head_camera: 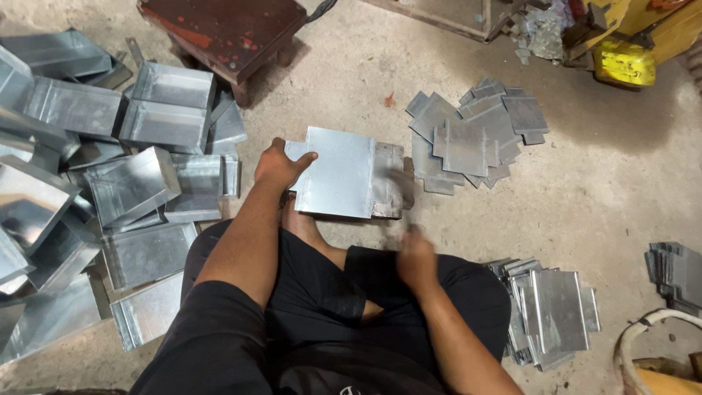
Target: The person sits on the floor and uses a hammer to strike a stack of rectangular metal sheets placed on a small metal block. They repeatedly hit the sheets to flatten or shape them, occasionally adjusting the stack's position.
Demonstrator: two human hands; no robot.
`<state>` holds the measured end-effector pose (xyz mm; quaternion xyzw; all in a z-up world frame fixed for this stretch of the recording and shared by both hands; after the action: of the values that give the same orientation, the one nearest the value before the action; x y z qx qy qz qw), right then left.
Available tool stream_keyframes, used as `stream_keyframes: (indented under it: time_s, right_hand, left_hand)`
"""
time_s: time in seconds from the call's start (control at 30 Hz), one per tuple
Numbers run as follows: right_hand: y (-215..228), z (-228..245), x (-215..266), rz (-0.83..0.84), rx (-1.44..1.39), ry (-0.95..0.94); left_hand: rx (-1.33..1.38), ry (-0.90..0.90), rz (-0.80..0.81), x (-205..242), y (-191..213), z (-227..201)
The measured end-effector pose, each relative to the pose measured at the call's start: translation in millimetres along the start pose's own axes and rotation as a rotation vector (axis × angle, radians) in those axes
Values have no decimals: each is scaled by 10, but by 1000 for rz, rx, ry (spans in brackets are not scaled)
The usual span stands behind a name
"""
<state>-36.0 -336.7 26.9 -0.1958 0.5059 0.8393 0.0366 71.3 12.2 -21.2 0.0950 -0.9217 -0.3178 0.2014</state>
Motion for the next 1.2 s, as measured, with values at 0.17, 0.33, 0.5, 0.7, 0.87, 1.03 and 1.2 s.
stream_keyframes:
  time_s: [0.17, 0.33, 0.5, 0.7, 0.87, 1.03, 1.2]
  right_hand:
    - [309, -157, -147, 116, -359, -323]
    - [1563, -3, -422, -89, -1553, 92]
    - [1715, 40, -71, -682, -1206, 637]
    - [90, 139, 31, 5, -238, 19]
    - [707, 6, -240, 15, -746, -250]
    - [1804, 200, -243, -665, -949, 396]
    - [1082, 229, 21, -585, -1019, 442]
  left_hand:
    - [21, -121, -26, 63, 10, -31]
    - [-74, -40, -27, 162, 75, -76]
    - [-71, 86, -69, 285, 114, -187]
    - [-77, 80, -81, 314, 143, -238]
    - [-126, 54, -110, 340, 106, -197]
    - [-81, 75, -85, 335, 67, -135]
    - [-88, 71, -111, 330, 75, -159]
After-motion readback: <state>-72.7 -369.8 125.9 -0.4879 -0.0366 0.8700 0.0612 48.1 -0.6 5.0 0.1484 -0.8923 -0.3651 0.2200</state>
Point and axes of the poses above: each hand's wrist, its own x-axis away from the middle knuckle, its own y-axis out of the back of the hand, z = x × y, the point moved 5 cm from there along -x, towards the middle knuckle, and after that the axes turned 3 degrees about -y, right-handed, at the moved point
